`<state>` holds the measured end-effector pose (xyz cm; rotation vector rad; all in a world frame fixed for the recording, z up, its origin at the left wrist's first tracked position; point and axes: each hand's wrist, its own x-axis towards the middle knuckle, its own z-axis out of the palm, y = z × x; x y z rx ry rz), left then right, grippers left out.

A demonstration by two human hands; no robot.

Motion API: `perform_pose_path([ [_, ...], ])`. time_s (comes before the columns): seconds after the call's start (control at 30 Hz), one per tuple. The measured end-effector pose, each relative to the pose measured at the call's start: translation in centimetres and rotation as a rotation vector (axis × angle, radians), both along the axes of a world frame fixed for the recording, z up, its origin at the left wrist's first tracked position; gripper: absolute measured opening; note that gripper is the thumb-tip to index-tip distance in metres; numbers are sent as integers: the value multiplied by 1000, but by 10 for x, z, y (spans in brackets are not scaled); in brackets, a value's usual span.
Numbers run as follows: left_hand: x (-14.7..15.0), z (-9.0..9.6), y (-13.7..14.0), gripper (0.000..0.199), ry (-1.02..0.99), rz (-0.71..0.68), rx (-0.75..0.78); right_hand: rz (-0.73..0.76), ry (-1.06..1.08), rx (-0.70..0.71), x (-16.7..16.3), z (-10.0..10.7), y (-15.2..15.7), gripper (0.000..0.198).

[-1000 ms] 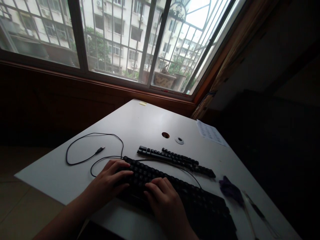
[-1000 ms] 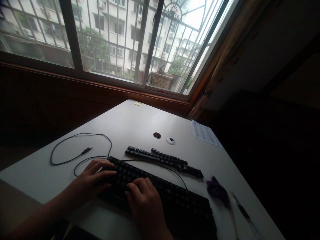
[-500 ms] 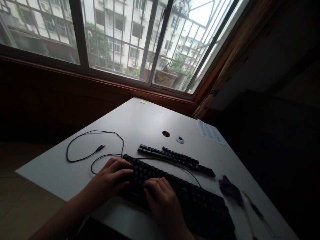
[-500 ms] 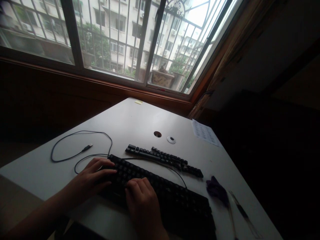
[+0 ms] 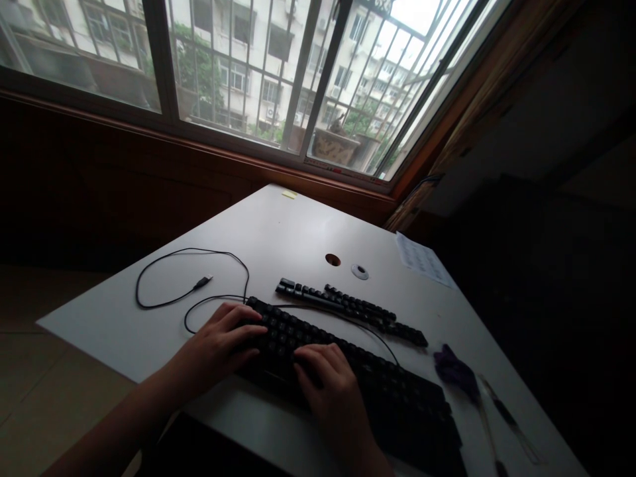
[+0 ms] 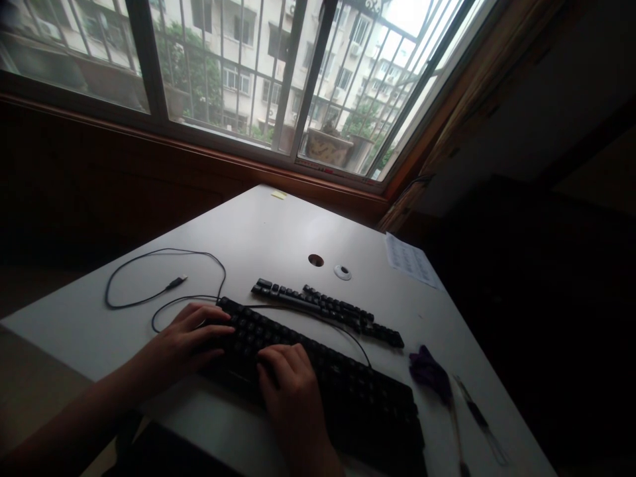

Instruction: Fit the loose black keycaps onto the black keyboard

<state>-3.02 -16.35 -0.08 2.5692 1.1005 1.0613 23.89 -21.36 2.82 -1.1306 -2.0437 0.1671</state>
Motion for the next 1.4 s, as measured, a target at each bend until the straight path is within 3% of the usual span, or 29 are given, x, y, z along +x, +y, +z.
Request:
perform_pose_path([
  [0.57, 1, 0, -1, 36, -14, -3, 0, -20, -142, 90, -11, 5, -1, 28],
  [0.97, 0, 1, 0, 36, -8, -5, 2, 0, -145, 56, -6, -1, -5, 33],
  [1.23, -1, 1, -1, 36, 3, -18, -32, -35, -95, 82, -5, 1, -6, 25],
  [1.4, -1, 0, 0, 35, 0, -17, -38, -25, -172, 94, -2, -2, -8, 24],
])
